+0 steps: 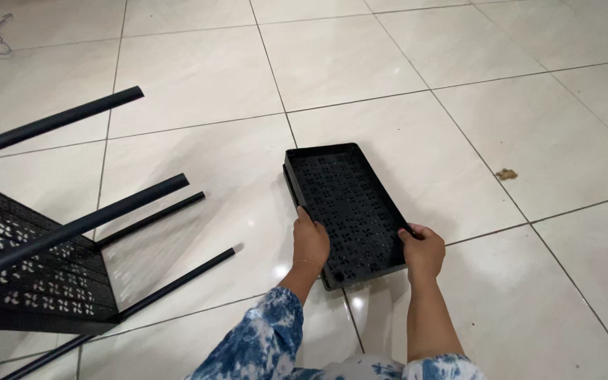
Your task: The person disassembles a black metal shelving unit with perforated side panels. They remove caster wheels, detach side panels, and separate connecting rods, placing the parts on the floor.
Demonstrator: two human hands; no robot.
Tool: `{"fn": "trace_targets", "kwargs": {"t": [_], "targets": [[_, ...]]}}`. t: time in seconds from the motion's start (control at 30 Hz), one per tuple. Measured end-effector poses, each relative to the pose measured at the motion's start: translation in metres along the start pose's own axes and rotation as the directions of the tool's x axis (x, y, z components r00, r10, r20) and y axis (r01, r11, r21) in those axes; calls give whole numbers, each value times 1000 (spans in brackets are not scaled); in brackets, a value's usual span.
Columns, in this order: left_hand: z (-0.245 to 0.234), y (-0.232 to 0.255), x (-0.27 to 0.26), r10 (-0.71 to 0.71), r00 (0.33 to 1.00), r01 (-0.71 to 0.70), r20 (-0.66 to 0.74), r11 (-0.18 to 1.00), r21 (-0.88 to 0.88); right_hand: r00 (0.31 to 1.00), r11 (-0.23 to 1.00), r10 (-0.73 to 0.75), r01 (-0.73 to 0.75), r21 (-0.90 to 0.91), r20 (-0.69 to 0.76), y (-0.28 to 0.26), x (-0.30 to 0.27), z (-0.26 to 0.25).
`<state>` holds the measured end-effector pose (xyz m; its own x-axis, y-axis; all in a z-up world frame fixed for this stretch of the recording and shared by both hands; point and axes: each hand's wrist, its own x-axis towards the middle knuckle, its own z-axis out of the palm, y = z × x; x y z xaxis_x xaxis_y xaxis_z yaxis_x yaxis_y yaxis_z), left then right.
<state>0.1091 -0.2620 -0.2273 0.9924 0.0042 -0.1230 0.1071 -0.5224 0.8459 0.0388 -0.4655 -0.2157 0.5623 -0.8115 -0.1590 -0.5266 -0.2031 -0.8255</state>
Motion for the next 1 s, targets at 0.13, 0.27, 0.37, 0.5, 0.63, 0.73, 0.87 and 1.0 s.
{"fn": "trace_targets", "kwargs": {"t": [0.13,0.27,0.37,0.5,0.63,0.73,0.87,1.0], "targets": [[23,-31,3,176,971,-149,-162,975,166,999,998,-48,48,-45,7,4,3,9],[32,-44,7,143,986,-132,-90,985,114,998,998,-58,58,-20,40,12,12,16],[29,-40,6,125,988,-113,-92,985,127,997,992,-63,68,-108,45,16,14,20],[17,-26,3,50,997,-43,-60,992,116,998,986,-21,31,-164,60,9,14,20],[4,-15,-4,45,996,-38,-73,995,93,973,962,-230,225,-154,-11,-7,7,15],[-5,-4,-8,69,995,-66,-77,997,35,961,958,-277,277,-73,8,-27,-3,11],[-29,18,-11,166,977,-175,-137,983,-61,954,953,-284,269,142,96,-66,-27,6],[-74,44,-18,281,920,-316,-272,944,-94,929,920,-324,265,289,181,-109,-62,4]]}}
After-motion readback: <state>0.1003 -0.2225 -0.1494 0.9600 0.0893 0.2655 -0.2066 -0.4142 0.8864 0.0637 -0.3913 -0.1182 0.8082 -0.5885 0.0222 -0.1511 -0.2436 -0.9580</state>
